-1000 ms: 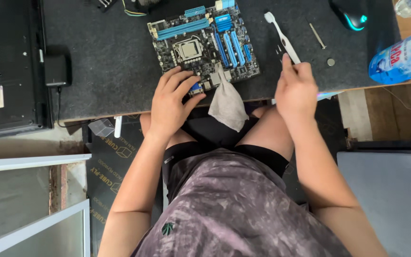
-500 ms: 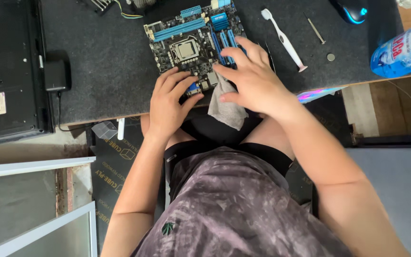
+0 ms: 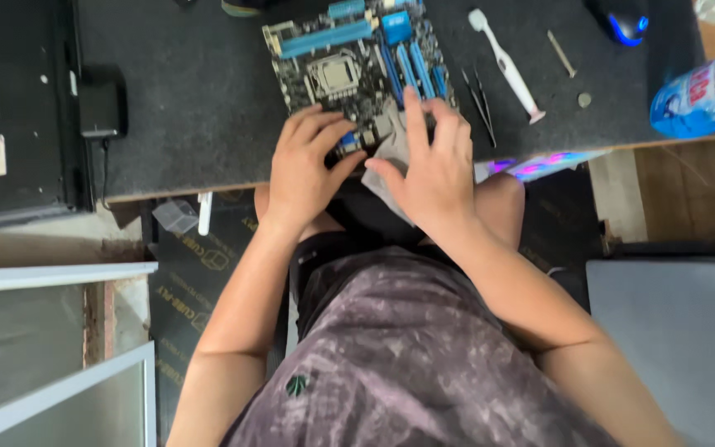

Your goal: The person cleans a computer motherboard placed on a desk. They first wipe the surface with a cloth, then use a toothbrush to scrub various components and slots, and finally wipe the board again with the cloth.

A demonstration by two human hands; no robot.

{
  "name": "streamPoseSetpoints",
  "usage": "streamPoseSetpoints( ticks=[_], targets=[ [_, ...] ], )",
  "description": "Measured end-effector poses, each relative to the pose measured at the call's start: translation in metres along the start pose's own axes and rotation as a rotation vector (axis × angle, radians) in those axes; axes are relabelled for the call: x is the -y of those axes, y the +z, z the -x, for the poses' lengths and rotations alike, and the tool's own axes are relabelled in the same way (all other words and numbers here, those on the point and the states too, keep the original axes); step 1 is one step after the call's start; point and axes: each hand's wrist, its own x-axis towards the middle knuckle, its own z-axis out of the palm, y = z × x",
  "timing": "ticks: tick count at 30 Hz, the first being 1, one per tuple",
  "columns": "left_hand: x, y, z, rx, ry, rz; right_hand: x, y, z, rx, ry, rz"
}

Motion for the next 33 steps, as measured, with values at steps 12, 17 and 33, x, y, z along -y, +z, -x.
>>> streamPoseSetpoints(
  ticks=[12,17,33],
  targets=[
    [0.013,0.000,0.003,0.054,0.035,-0.099,-0.017,0.044,0.070,0.049,0.002,-0.094],
    [0.018,0.002,0.003,0.045,0.052,-0.067,-0.031,0.003,0.110,0.403,0.234,-0.526],
    [0.022,-0.039,-0.015,0.246,0.193,0.253,-0.078,-0.036,-0.068,0.417,-0.275,-0.513]
  ],
)
